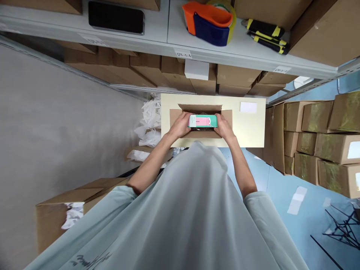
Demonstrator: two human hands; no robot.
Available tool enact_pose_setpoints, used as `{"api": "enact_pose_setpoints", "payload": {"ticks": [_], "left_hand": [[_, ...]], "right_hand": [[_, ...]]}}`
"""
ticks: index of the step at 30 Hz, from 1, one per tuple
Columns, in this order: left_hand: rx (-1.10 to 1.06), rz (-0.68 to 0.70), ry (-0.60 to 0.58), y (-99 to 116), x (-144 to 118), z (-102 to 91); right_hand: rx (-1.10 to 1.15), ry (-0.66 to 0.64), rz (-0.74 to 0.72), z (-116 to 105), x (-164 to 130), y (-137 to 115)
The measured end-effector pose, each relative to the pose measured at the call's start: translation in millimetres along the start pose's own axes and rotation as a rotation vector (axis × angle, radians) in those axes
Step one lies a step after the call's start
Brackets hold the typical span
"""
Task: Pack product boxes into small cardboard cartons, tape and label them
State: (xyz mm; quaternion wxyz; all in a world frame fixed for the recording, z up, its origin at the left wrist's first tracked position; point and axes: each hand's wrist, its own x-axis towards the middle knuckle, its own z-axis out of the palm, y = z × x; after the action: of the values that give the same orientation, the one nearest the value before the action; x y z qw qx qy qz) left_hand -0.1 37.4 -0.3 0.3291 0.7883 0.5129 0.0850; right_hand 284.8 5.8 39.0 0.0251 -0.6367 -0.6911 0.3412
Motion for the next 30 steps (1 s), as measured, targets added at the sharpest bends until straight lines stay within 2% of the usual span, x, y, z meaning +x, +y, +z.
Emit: {"api": "enact_pose_setpoints", "payload": {"ticks": [8, 11, 13, 15, 18, 20, 22, 24, 27, 30], "left_hand": [[0.190, -0.174, -0.146, 3, 30, 39.9], [0.197, -0.203, -0.165, 8, 35, 46.9], [0.201, -0.206, -0.162, 11, 30, 43.9], [0.185, -0.187, -0.097, 12, 16, 34.1], [0.150, -0.221, 0.146, 9, -14, 14.2], [0.141, -0.359, 0.291, 6, -31, 6.2], [0.124, -0.515, 0.324, 4, -38, 7.1], [0.092, -0.599, 0.262, 5, -37, 14.9], [0.048, -0.638, 0.162, 9, -32, 27.6], [-0.006, -0.657, 0.170, 13, -44, 32.3]], "right_hand": [[-0.371, -0.126, 0.094, 24, 33, -22], [-0.384, -0.152, 0.109, 32, 41, -26], [-0.332, -0.148, 0.095, 36, 38, -23], [-0.246, -0.082, 0.048, 36, 26, -12], [-0.114, 0.180, -0.018, 30, -4, 15], [-0.069, 0.374, 0.038, 25, -22, 32], [-0.057, 0.463, 0.167, 24, -32, 42], [-0.064, 0.428, 0.287, 26, -34, 42], [-0.095, 0.307, 0.362, 32, -28, 31], [-0.115, 0.262, 0.377, 37, -27, 20]]}}
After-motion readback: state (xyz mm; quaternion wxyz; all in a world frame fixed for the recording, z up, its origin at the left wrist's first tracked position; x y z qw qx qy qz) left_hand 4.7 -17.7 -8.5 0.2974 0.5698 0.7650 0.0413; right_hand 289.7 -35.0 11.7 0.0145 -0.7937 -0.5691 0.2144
